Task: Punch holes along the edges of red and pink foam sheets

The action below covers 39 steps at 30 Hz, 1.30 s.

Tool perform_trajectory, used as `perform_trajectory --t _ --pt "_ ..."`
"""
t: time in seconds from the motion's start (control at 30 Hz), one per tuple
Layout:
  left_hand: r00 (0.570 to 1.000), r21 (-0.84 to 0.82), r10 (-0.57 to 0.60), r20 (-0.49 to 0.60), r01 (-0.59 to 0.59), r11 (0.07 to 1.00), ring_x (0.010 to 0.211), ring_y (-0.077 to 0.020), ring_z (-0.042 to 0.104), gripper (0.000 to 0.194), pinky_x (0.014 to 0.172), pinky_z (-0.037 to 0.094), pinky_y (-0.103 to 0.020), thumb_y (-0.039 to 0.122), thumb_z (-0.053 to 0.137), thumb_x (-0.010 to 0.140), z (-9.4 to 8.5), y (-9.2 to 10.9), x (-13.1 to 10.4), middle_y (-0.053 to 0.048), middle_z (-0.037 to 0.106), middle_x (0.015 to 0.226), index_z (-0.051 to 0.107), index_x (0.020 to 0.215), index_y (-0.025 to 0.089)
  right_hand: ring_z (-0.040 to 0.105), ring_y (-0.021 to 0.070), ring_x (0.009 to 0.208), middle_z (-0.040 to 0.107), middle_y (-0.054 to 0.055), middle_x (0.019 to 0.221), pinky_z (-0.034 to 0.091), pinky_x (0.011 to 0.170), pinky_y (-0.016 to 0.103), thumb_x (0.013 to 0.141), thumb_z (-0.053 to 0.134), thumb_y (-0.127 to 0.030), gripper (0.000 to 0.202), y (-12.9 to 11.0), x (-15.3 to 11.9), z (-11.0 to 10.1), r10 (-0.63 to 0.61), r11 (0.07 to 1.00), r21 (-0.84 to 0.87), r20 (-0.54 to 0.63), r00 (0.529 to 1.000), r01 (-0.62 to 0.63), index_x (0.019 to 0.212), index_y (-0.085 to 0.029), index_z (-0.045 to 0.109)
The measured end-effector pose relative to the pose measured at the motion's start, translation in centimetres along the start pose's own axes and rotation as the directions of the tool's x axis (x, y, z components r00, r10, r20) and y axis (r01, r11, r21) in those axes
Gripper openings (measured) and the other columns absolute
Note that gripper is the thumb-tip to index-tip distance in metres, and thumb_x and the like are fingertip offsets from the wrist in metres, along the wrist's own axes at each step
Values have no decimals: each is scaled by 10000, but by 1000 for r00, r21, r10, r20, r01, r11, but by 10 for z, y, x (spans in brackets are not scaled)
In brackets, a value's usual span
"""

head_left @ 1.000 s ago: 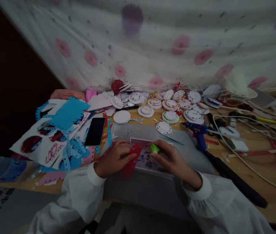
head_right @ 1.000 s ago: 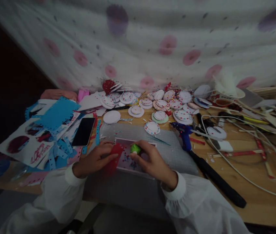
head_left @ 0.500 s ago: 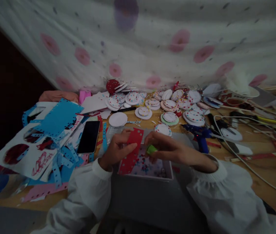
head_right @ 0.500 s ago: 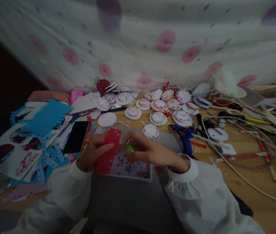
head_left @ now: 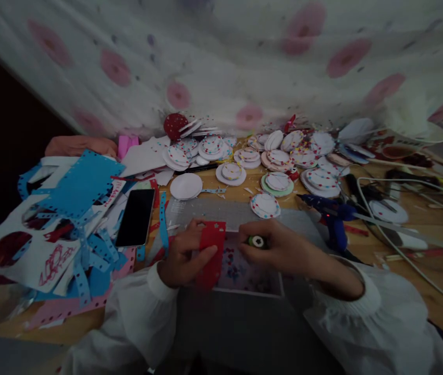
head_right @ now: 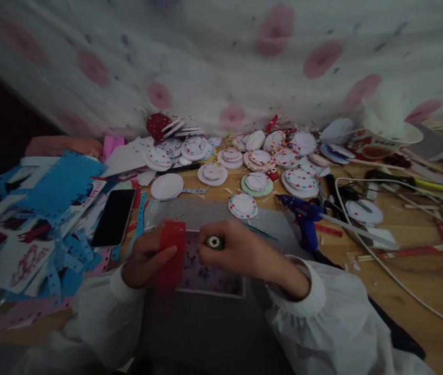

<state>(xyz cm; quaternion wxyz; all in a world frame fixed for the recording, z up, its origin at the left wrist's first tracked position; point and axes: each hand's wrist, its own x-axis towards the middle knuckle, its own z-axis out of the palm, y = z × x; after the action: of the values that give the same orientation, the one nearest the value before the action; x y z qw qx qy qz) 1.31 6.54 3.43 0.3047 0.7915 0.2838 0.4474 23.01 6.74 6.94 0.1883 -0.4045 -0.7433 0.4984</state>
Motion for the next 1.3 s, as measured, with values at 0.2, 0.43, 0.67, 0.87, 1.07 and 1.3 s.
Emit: perform_trajectory --t 0.2,0.43,0.67,0.87,1.07,1.3 --pt "998 8 49 46 -49 999 611 -131 606 286 871 450 -409 224 528 906 0 -4 -1 14 648 597 595 633 172 561 123 696 659 2 760 426 655 227 869 563 -341 203 -4 6 7 -62 996 64 -84 995 67 829 -171 665" --pt "999 38 25 38 -26 999 663 -154 613 233 852 463 -415 277 521 905 0 0 1 -22 686 699 621 721 174 554 119 665 664 -11 727 422 637 225 875 544 -261 166 -1 6 13 -65 997 47 -54 996 67 827 -177 680" --pt "993 -3 65 93 -65 998 789 -186 645 135 908 415 -420 208 553 862 2 -6 -2 -49 714 786 646 769 180 578 135 725 674 6 797 444 675 235 882 527 -276 164 -2 7 17 -120 992 14 -136 983 123 864 -178 658" --pt "999 13 40 30 -41 999 705 -169 613 126 860 443 -407 190 560 854 4 -9 -4 -26 690 707 656 772 186 593 145 730 683 7 829 464 678 248 889 518 -307 185 -6 3 17 -86 996 -3 -51 995 86 935 -191 655" --pt "996 13 29 -80 -28 1000 670 -159 600 169 861 470 -419 163 571 836 2 -3 -3 2 647 620 613 675 187 563 158 1036 614 28 1116 453 912 288 921 475 -340 285 -12 -3 8 -65 973 219 -62 996 77 1179 -229 526" --pt "991 53 41 -125 -34 998 669 -164 590 152 779 482 -421 150 572 829 1 -1 -2 3 635 603 625 694 194 575 142 753 592 10 852 494 699 283 772 679 -448 337 0 3 15 79 891 445 36 996 -86 952 -188 561"
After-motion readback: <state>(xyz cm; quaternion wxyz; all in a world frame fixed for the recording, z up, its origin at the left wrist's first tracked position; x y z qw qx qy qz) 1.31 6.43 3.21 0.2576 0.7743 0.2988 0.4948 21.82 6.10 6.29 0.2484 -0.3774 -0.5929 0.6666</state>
